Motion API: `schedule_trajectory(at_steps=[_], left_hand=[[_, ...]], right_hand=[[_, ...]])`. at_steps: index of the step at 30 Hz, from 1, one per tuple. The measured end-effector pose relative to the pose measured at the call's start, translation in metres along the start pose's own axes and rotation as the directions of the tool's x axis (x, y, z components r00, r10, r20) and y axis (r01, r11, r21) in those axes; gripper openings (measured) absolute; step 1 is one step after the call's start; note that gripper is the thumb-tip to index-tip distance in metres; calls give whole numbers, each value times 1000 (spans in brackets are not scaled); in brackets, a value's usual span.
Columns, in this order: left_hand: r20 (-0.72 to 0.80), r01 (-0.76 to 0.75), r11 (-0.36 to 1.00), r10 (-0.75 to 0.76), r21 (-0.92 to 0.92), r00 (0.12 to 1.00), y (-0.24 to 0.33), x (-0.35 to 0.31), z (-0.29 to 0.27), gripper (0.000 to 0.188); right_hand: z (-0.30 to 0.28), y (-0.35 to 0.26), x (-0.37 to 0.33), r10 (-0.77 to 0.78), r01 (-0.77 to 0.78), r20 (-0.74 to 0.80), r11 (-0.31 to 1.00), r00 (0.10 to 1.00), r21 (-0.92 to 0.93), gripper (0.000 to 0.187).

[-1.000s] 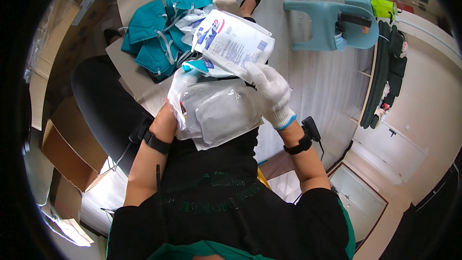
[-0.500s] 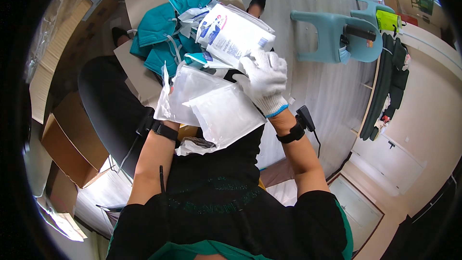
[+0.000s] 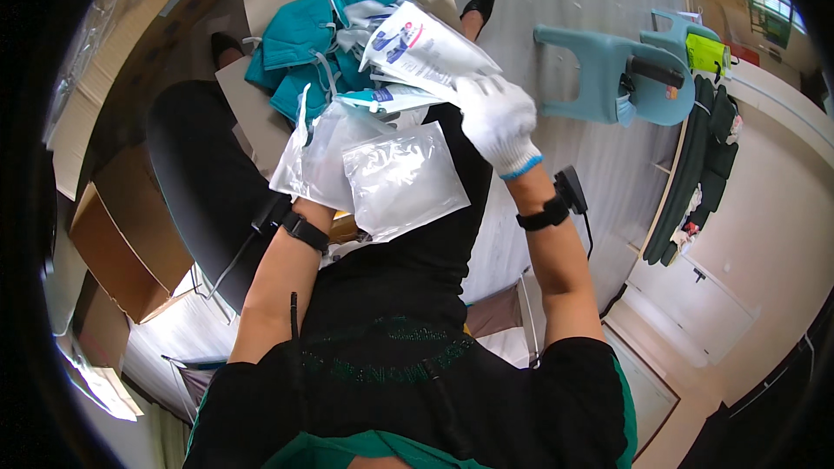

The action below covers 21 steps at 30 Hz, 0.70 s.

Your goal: Unpacking medical supply bags from a shipping box and sorting them by hand.

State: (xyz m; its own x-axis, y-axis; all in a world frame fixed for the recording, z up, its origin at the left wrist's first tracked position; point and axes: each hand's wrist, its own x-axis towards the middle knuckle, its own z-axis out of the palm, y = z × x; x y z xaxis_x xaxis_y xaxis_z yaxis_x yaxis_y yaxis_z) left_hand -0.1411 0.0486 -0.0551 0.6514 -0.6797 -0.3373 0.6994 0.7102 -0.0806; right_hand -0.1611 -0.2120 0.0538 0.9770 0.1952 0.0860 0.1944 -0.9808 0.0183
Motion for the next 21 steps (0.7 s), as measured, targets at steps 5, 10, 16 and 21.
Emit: schedule_trajectory(at_steps=[5, 10, 16, 21], left_hand=[[-25, -55, 997, 57, 51, 998, 1, -12, 5, 47], [-9, -45, 998, 45, 44, 999, 8, -5, 4, 46], [29, 25, 986, -31, 164, 999, 5, -23, 14, 45], [64, 76, 941, -103, 329, 993, -8, -40, 26, 44]], right_hand=[[-42, -26, 3, 137, -135, -25, 989, 990, 67, 18], [-58, -18, -24, 250, -246, -6, 958, 968, 146, 23], [-72, -36, -41, 554, -513, -49, 797, 831, 319, 15], [-64, -53, -53, 579, -460, -119, 741, 806, 490, 19]])
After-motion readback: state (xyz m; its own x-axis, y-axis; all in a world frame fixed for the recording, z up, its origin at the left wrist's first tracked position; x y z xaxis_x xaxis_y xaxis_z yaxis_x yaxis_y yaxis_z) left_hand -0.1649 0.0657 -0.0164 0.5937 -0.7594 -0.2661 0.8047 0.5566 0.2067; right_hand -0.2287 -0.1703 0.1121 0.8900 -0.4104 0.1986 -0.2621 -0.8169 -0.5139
